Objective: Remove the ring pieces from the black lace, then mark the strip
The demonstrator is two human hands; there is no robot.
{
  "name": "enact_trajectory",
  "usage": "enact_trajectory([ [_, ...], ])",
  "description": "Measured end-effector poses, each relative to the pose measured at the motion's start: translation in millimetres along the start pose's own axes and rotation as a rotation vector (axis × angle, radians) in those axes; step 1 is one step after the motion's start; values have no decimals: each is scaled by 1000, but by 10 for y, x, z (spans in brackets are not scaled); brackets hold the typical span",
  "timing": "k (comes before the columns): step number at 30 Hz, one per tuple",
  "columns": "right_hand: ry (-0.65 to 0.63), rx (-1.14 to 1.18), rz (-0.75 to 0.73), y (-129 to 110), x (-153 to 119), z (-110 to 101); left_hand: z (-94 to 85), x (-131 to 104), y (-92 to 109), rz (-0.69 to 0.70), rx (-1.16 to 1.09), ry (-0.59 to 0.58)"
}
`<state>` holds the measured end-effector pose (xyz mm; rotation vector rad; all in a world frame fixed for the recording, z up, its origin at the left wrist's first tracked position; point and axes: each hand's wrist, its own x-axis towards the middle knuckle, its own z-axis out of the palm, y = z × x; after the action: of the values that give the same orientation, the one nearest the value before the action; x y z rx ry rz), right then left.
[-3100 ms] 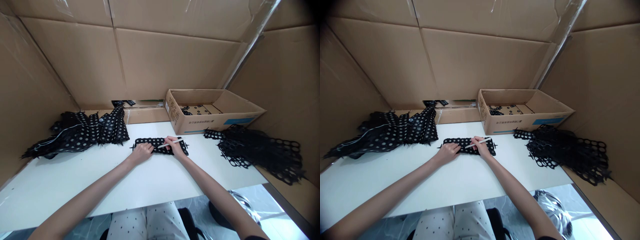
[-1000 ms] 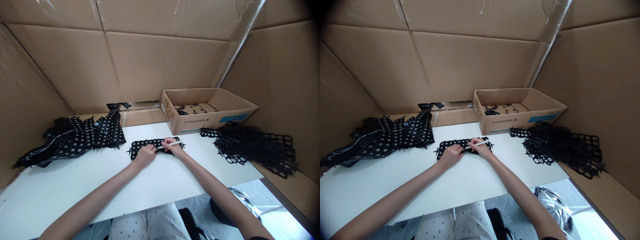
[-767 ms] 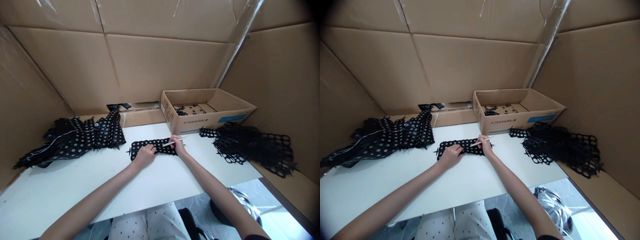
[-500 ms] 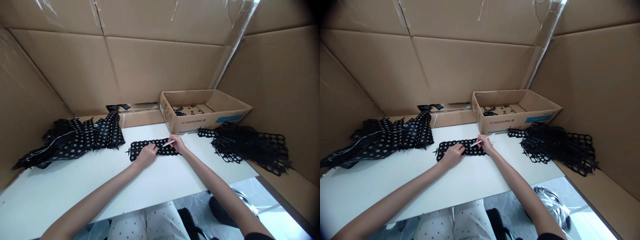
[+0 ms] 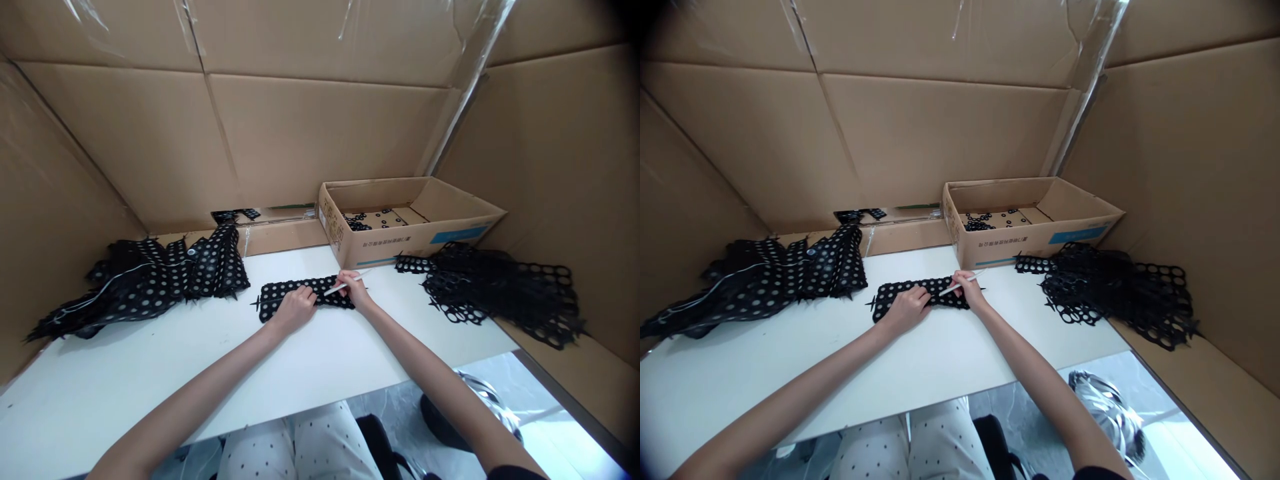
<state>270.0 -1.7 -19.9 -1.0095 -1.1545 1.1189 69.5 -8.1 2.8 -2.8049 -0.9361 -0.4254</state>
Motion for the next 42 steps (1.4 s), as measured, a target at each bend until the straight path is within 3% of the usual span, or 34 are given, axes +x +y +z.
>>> enact_trajectory([
  [7, -23, -96, -34, -77, -43, 40, 26, -3, 15, -2, 20, -5],
  [17, -162, -255, -89, -143, -109, 89, 21, 32, 31, -30, -2, -12],
  [19, -130, -242, -83, -130, -113, 92, 24, 26, 30, -33, -1, -12],
  [23, 118, -77, -46, -98, -62, 39, 20, 20, 31, -29, 11, -14],
  [25, 162, 3, -3, -99, -13, -19, 12, 29, 35, -20, 10, -10],
  [30, 41, 38, 65, -142, 33, -157, 22, 89, 73, -16, -46, 56],
  [36, -13, -26, 35, -97, -56, -192, 100, 146, 124, 66, -76, 100],
  [42, 14, -52, 17, -66, -54, -198, 160, 140, 106, 46, -74, 116],
])
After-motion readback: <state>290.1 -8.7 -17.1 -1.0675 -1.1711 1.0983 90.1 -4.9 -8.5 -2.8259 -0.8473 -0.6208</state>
